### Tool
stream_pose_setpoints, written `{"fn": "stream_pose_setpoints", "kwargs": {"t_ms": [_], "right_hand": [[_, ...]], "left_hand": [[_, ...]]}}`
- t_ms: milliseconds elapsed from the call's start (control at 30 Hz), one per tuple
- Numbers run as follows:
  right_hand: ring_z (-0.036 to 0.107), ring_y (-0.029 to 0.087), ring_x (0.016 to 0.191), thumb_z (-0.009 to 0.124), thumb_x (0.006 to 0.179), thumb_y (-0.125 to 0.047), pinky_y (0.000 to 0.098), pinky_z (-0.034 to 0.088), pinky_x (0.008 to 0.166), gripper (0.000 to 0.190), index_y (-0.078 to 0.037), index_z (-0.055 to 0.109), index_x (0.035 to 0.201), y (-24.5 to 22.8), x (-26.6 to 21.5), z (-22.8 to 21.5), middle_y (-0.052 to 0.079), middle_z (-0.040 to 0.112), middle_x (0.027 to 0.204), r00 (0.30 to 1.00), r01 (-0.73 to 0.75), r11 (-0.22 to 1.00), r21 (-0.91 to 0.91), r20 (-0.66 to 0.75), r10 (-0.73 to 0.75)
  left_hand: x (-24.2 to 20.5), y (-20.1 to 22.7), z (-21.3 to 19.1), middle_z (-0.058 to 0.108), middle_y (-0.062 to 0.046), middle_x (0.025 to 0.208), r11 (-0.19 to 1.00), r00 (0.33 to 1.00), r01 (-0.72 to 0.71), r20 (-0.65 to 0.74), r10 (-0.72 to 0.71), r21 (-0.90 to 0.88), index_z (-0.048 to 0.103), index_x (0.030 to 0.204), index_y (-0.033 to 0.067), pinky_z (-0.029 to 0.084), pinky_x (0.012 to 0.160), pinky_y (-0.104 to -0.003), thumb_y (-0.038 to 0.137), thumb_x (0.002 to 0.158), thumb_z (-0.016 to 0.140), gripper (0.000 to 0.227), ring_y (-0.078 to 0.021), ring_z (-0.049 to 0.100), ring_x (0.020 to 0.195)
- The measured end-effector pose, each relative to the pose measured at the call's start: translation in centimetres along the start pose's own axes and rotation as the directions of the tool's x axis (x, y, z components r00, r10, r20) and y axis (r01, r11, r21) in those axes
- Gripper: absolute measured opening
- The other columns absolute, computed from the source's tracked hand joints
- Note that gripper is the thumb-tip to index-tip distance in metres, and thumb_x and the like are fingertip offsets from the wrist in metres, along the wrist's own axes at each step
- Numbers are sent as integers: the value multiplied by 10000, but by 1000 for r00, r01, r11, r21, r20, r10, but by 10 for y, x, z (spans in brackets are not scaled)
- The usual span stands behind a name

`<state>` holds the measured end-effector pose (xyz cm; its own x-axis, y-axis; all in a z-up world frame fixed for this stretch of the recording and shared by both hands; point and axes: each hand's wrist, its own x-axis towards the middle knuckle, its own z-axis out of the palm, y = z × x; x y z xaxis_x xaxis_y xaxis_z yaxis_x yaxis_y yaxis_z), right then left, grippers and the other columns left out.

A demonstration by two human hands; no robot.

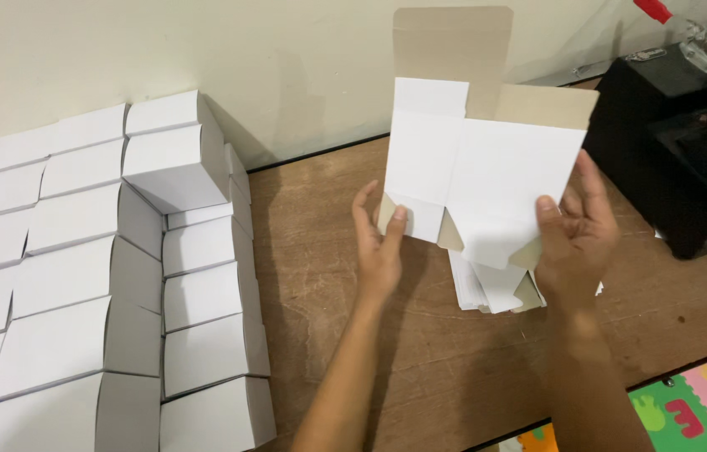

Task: The person assembles small white cardboard boxes by hand. They fold the pre-cut flaps and tuck them into slots to form the box shape, then place the finished boxes onto a growing stack on the left side of the table.

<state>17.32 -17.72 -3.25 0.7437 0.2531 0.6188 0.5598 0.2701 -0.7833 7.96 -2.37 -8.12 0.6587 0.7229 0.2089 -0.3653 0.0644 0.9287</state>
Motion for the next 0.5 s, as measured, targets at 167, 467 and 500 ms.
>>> {"fn": "stream_pose_setpoints", "kwargs": {"t_ms": [167,467,500], "right_hand": [[604,414,1001,552,890,61,509,544,817,694,-41,230,1497,38,6,-8,305,550,1205,985,-139,990,20,109,136],[650,308,977,565,847,69,423,600,830,690,-46,284,1466,45,28,25,187,560,1133,922,-366,892,266,236,308],[661,283,961,576,843,64,393,608,813,604,1,382,1412,50,29,30,171,573,1108,906,-408,855,319,255,337]], "left_hand": [[9,27,-24,626,-234,1111,991,994,-110,-35,108,-76,483,1273,51,533,845,-378,62,887,597,402,-279,626,1005],[16,23,-41,388,-152,1452,834,926,-291,80,368,-469,286,1415,169,399,1076,-512,421,769,699,806,-350,410,1301],[15,23,-40,336,-127,1501,738,896,-264,125,426,-621,137,1484,197,380,1094,-514,520,713,774,1051,-349,378,1339]]}}
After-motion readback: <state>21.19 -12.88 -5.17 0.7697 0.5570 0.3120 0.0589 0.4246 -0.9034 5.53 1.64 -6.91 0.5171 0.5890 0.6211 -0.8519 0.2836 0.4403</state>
